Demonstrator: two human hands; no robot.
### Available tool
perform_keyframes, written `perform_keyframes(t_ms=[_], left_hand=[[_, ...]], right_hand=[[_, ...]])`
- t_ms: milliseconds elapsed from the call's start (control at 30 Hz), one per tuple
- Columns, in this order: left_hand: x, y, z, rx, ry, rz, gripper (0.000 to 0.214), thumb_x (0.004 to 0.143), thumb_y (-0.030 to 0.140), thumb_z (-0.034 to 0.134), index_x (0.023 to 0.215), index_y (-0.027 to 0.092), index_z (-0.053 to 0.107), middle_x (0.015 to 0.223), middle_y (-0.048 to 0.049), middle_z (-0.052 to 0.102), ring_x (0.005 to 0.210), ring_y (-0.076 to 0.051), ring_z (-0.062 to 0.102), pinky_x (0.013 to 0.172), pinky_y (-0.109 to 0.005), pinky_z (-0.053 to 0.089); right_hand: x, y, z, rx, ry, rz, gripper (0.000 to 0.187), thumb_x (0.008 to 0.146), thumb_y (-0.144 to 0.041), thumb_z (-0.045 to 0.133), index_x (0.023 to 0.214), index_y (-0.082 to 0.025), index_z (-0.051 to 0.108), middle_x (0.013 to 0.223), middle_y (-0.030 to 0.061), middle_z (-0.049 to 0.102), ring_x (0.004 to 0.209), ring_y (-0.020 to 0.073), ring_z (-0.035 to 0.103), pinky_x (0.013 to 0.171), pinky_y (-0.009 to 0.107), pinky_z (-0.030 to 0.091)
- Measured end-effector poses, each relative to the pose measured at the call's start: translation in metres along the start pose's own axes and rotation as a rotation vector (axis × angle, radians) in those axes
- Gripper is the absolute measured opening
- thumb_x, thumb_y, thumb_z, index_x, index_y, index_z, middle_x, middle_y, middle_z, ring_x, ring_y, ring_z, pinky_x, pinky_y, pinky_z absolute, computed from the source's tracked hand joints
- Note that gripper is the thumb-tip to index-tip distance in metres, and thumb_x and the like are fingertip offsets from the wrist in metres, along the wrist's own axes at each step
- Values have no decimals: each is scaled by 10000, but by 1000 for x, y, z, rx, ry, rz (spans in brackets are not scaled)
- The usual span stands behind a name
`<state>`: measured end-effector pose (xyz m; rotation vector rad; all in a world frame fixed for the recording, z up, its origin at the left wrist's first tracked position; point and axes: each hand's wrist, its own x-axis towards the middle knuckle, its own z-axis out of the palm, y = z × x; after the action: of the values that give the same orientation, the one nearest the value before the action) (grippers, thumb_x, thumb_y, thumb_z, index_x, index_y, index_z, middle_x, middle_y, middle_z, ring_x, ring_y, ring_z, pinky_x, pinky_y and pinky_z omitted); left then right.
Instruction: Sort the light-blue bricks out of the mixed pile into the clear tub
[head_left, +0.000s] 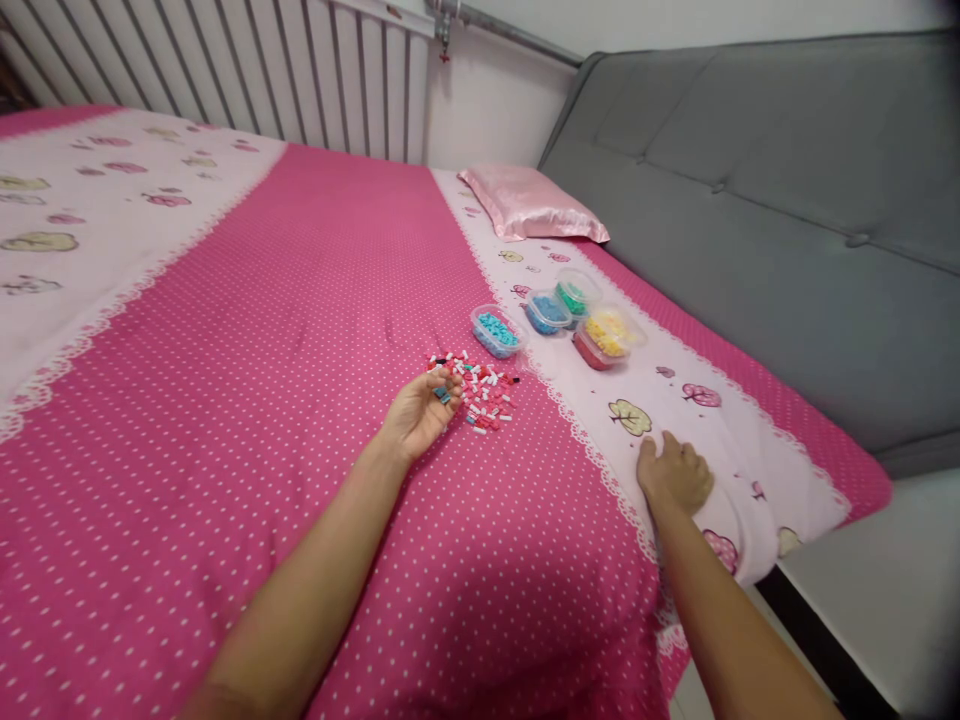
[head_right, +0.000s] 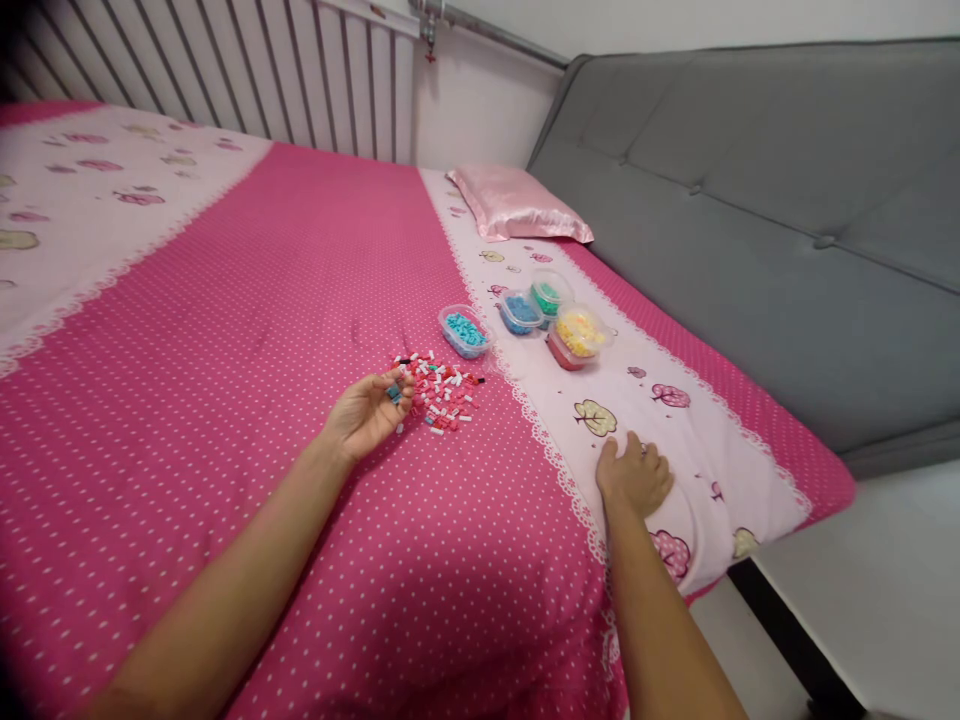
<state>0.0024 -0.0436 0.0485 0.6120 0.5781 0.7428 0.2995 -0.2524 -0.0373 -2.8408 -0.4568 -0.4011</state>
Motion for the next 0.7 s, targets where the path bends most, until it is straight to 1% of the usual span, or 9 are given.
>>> perform_keyframes(t_ms=[100,167,267,300,367,433,500,567,700], left_hand=[[0,2,-2,-110,0,-31,126,667,65,446,706,131,546,701,-42,592,610,-83,561,559,-166,486],[-1,3,-2,-150,0,-45,138,709,108,431,723,119,569,705,-58,601,613,-96,570,557,-180,498],[-2,6,-1,-155,7,-62,237,779,185,389,771,87,606,717,-88,607,628,-114,579,565,-203,510],[-2,7,-1,-90,13,-50,267,796,206,373,778,85,610,718,-91,603,629,-114,578,568,-206,508],[-2,6,0,153,30,5,277,810,252,377,765,102,606,686,-72,581,584,-100,550,527,-196,480],[0,2,-1,414,49,63,229,791,293,444,734,128,593,601,-21,520,475,-75,456,428,-174,388],[1,-5,-3,584,68,93,189,754,315,533,707,142,592,524,27,444,408,-59,347,380,-169,283],[3,-14,-6,728,79,119,151,710,293,611,682,144,612,507,36,443,424,-62,341,418,-177,283],[6,-28,-12,1117,114,190,38,607,149,682,617,163,649,579,-3,557,595,-128,489,600,-233,375]], right_hand=[[0,0,0,2,-2,-1,514,885,-449,377,1305,-183,509,1347,146,490,1244,301,411,1035,475,275],[0,0,0,3,-5,-1,513,886,-450,374,1304,-184,509,1342,146,493,1239,300,415,1035,474,275],[0,0,0,2,-13,-1,523,886,-453,370,1311,-179,504,1338,146,494,1233,305,419,1039,475,271],[0,0,-1,1,-17,0,526,887,-454,368,1314,-179,502,1342,145,490,1236,307,416,1041,473,269],[0,0,-1,0,-22,3,528,888,-456,363,1319,-181,498,1354,145,480,1246,308,406,1045,467,264],[0,0,-1,0,-21,4,529,889,-456,362,1321,-182,496,1360,146,475,1251,304,402,1048,464,260],[0,0,-1,1,-15,2,528,888,-455,361,1318,-181,496,1357,148,479,1249,302,405,1043,471,261],[0,0,0,3,-7,-3,527,885,-458,361,1314,-184,500,1349,145,488,1244,304,411,1036,479,267],[0,1,1,9,6,-8,530,883,-464,363,1307,-181,508,1344,148,493,1242,309,417,1036,479,271]])
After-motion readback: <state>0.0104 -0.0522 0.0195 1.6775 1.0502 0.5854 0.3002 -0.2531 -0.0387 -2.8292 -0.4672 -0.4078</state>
